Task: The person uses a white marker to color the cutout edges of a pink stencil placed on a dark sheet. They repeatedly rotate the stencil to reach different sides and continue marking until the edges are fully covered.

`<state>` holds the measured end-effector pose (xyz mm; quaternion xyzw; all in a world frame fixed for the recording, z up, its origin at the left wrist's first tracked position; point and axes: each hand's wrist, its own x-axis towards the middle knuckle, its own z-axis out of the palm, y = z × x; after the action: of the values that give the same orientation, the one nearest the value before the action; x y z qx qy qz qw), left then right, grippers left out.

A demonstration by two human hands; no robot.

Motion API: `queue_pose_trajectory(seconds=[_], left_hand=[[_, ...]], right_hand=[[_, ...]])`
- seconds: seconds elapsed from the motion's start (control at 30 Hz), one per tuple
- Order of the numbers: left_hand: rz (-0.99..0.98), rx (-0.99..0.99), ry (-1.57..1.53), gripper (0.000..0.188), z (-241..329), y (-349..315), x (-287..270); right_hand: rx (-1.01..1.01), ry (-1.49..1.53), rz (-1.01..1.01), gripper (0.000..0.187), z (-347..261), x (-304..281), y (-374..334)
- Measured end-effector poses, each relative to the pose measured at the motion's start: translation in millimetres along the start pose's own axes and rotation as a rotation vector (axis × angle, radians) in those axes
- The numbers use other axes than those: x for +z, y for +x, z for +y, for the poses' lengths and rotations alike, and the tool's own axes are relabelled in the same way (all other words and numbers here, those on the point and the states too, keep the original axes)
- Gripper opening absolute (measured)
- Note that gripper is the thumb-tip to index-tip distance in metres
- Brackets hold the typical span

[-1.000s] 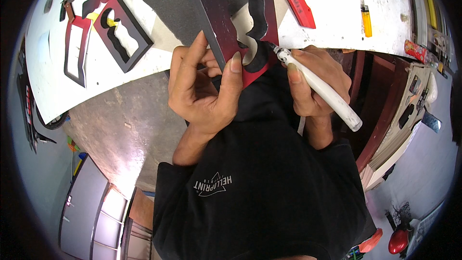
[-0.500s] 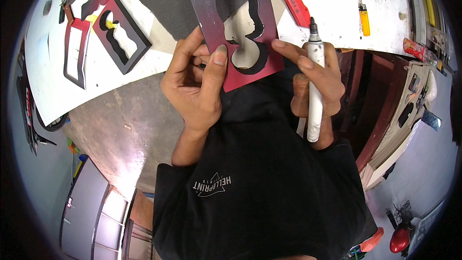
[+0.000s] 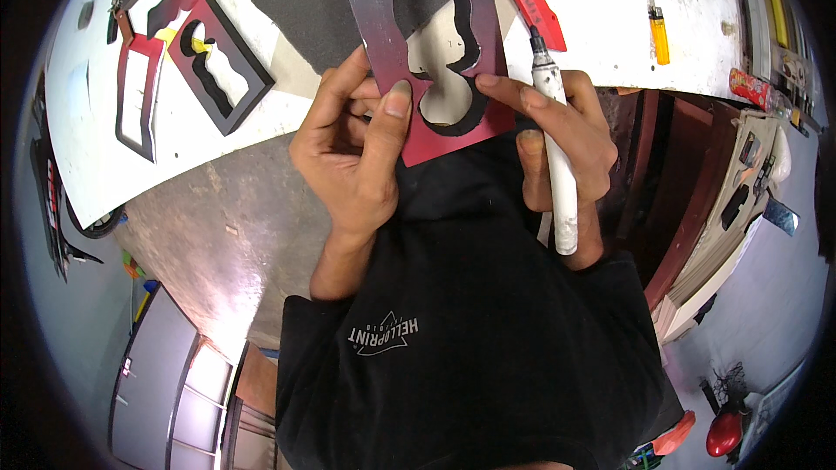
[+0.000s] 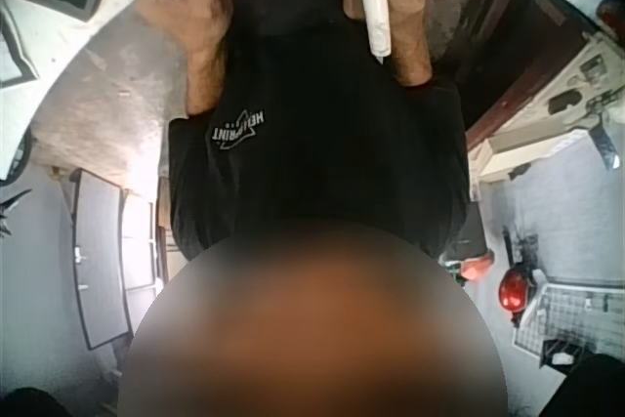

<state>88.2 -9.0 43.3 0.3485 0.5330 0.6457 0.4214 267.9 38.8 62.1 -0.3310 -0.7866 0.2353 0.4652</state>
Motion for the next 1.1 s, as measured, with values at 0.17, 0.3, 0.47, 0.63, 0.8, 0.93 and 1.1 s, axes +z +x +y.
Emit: queue_pose_trajectory(seconds=[0.17,0.3,0.47,0.63,0.8,0.93,1.1], left_hand=[[0.021,-0.003,-0.037,0.038,-1,2,1],[0.048,-0.016,-0.08,0.039,0,3,6],[0.067,-0.048,-0.048,0.036,8,1,7],[0.151,-0.023,-0.109,0.031,1,2,11],[0.078,-0.131,-0.315,0.035,3,-6,11],[0.113,-0.112,-0.331,0.031,0,-7,19],[0.03,-0.18,-0.427,0.035,-5,-14,18]], right_hand=[[0.049,0.088,0.0,0.03,-3,-5,-7],[0.072,0.136,0.01,0.027,-2,-5,-12],[0.043,0.094,-0.04,0.036,-6,-4,-11],[0.073,0.344,-0.152,0.033,-19,-8,-8],[0.148,0.19,0.035,0.04,-8,-7,-22],[-0.084,0.154,-0.047,0.04,-12,-10,-24],[0.284,0.102,0.37,0.048,-13,12,-16]])
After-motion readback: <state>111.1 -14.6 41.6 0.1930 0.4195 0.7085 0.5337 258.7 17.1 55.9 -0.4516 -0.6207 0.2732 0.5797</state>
